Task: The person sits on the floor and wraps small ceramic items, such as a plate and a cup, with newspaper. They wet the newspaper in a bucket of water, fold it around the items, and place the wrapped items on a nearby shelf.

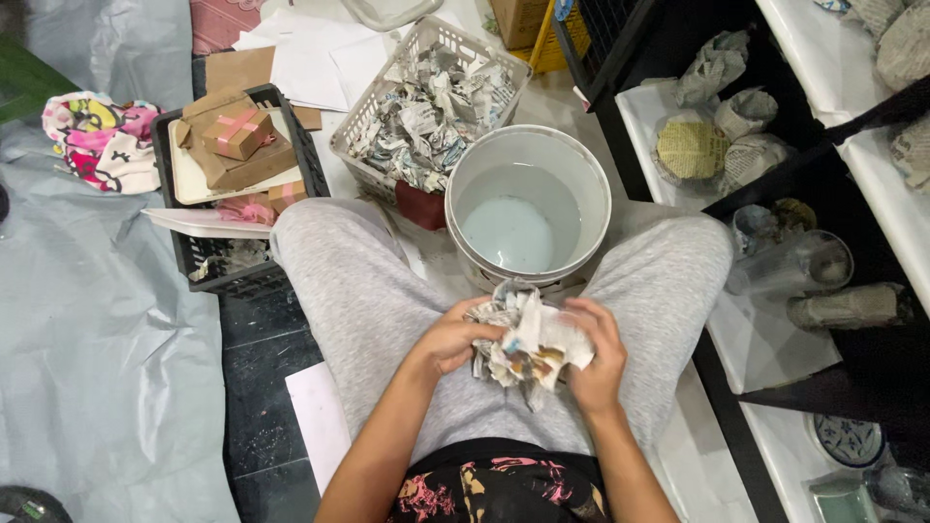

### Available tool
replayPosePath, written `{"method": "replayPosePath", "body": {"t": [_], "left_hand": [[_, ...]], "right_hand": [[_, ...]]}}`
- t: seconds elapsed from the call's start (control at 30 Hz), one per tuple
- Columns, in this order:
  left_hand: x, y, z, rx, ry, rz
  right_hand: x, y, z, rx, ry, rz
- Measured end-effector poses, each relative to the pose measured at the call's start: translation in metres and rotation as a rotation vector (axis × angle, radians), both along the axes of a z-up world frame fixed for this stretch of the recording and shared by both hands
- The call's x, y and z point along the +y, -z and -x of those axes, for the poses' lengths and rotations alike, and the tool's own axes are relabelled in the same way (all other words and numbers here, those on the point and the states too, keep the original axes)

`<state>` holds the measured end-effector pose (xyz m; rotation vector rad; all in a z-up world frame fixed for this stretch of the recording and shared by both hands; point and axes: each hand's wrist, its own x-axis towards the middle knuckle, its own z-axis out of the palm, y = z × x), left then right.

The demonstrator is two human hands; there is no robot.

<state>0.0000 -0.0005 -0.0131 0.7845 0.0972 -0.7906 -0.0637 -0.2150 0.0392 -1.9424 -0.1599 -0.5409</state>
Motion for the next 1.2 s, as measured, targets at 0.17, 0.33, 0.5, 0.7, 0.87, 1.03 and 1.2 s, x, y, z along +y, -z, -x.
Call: {"method": "replayPosePath", "body": {"t": [0.17,0.33,0.5,0.7,0.87,1.03,1.2], "left_hand": [[-0.004,0.006,0.0,-0.126,-0.188,-0.039],[-0.016,-0.005,0.006,-0.547,-0.341,-0.417],[-0.024,-0.014,0.014,-0.732,-0.422,-0.914],[-0.023,-0.017,-0.023,-0.608,-0.453,-0.664],[0.005,-0.056,-0.089,-0.083,-0.3,0.196],[0.006,-0.098,-0.162,-0.346,-0.364,-0.276],[0.026,-0.088,-0.23,-0.911,-0.49,-0.817]], "right_hand": [[-0.009,0.008,-0.014,0.432,-0.012,-0.664],[-0.023,0.03,-0.011,0.506,-0.23,-1.07],[-0.008,0.032,-0.003,0.375,-0.217,-0.538],[0.024,-0.017,-0.024,0.063,-0.377,0.368],[0.024,-0.055,-0.106,-0.026,-0.395,0.705],[0.037,-0.078,-0.175,-0.106,-0.51,0.771],[0.021,-0.086,-0.23,-0.022,-0.629,0.626]]}}
